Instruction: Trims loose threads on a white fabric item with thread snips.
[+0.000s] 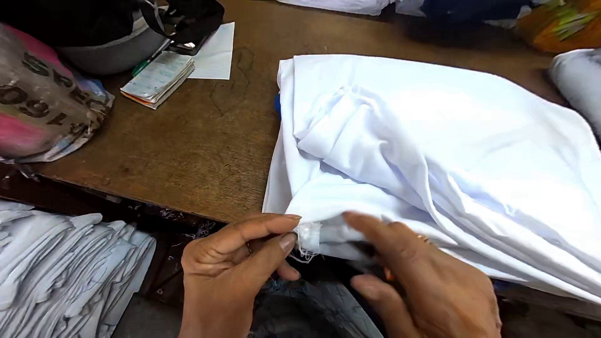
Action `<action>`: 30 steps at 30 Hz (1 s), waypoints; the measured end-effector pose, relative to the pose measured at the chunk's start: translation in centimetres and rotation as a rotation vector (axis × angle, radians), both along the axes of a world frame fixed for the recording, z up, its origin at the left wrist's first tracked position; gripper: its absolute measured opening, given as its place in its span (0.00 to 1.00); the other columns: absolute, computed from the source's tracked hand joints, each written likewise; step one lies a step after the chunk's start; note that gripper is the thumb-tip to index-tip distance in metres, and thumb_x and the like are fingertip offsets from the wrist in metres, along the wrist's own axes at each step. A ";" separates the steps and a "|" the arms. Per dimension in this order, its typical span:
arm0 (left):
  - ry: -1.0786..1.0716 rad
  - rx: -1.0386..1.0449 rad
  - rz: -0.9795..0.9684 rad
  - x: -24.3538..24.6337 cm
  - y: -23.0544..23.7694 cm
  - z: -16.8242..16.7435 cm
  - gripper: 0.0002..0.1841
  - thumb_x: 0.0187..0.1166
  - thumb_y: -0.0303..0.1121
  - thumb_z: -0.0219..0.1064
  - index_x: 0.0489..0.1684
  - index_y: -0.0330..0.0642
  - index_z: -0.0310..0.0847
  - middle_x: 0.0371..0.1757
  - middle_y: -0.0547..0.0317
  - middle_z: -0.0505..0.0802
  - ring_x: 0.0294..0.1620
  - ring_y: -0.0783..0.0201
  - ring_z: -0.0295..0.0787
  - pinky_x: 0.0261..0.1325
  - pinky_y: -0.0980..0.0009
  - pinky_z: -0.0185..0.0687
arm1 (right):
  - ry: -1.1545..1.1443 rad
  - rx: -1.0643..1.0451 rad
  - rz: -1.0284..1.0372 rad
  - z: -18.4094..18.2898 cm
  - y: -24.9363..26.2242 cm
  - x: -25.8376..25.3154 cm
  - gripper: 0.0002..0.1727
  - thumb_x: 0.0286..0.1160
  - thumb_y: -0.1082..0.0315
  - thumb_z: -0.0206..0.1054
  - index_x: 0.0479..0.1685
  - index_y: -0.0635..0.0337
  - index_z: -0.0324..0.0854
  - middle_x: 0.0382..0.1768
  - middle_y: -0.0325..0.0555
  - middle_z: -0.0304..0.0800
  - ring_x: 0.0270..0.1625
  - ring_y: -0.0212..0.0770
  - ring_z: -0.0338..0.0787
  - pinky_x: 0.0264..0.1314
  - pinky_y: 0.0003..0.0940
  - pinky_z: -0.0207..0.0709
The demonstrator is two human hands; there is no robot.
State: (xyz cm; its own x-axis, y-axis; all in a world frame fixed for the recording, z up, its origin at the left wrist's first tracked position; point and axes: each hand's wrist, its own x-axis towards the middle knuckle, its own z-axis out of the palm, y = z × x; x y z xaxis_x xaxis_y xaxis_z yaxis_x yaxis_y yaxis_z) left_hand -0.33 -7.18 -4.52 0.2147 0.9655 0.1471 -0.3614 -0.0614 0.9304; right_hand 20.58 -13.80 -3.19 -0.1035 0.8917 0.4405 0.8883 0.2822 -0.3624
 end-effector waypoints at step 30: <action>-0.221 -0.177 -0.077 0.8 0.3 1.0 0.14 0.69 0.21 0.76 0.52 0.31 0.92 0.40 0.39 0.95 0.31 0.58 0.96 0.32 0.65 0.95 | -0.079 0.330 -0.011 -1.7 1.3 0.2 0.24 0.92 0.51 0.52 0.60 0.61 0.85 0.30 0.46 0.83 0.30 0.38 0.78 0.31 0.29 0.67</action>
